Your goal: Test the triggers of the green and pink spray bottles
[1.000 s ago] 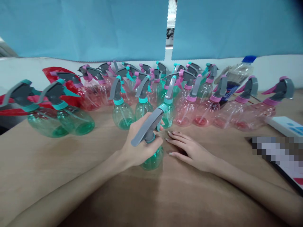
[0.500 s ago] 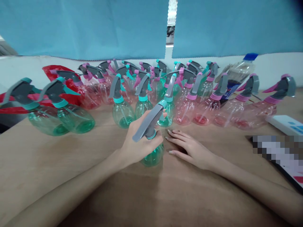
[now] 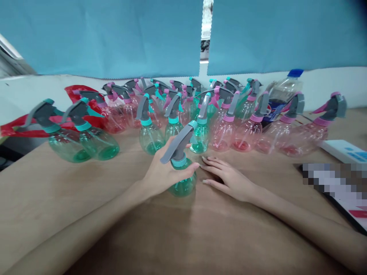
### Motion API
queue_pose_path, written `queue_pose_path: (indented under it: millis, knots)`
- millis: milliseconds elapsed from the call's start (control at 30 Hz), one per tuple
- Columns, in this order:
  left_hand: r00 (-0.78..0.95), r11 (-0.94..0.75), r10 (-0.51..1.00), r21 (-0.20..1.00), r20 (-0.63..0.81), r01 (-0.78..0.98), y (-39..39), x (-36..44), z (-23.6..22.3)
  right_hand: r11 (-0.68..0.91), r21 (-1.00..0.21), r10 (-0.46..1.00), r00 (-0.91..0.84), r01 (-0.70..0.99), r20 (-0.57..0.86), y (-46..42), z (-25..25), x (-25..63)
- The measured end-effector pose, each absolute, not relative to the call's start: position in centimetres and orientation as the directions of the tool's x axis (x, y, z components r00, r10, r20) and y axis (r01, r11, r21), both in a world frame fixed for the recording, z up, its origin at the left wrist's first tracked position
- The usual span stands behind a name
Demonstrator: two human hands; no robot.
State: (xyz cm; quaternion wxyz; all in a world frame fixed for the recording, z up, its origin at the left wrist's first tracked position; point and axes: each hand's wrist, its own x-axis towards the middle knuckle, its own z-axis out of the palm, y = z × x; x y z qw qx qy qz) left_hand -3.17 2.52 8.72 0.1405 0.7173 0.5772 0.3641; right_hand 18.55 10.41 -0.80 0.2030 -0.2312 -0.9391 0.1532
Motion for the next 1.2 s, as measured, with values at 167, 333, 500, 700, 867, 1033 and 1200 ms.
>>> queue_pose_path:
  millis: [167, 333, 500, 700, 867, 1033, 1200]
  knots:
    - [0.075, -0.279, 0.938, 0.610, 0.338, 0.742, 1.5, -3.9, 8.1, 0.848, -0.380, 0.491, -0.816, 0.369, 0.305, 10.4, -0.8, 18.5]
    - [0.088, -0.248, 0.952, 0.568, 0.294, 0.785, -0.1, -4.8, 6.6, 0.846, -0.379, 0.495, -0.816, 0.375, 0.298, 10.3, -0.8, 18.5]
    - [0.062, -0.205, 0.966, 0.594, 0.252, 0.778, -0.9, -5.0, 6.2, 0.839, -0.393, 0.504, -0.809, 0.377, 0.301, 10.4, -1.1, 18.5]
    - [-0.057, -0.082, 0.980, 0.651, 0.190, 0.754, -2.1, -5.4, 6.6, 0.836, -0.377, 0.511, -0.815, 0.397, 0.275, 10.4, -1.3, 18.5]
    - [-0.115, -0.022, 0.976, 0.609, 0.185, 0.793, -4.3, -7.3, 6.7, 0.823, -0.384, 0.528, -0.811, 0.418, 0.251, 10.2, -1.2, 18.4]
    - [-0.187, 0.007, 0.927, 0.482, 0.325, 0.876, -6.9, -11.0, 6.2, 0.833, -0.338, 0.525, -0.818, 0.438, 0.234, 10.1, -1.3, 18.6]
    - [-0.235, 0.042, 0.885, 0.433, 0.402, 0.900, -7.9, -15.3, 5.7, 0.832, -0.284, 0.546, -0.795, 0.477, 0.264, 10.1, -0.9, 17.9]
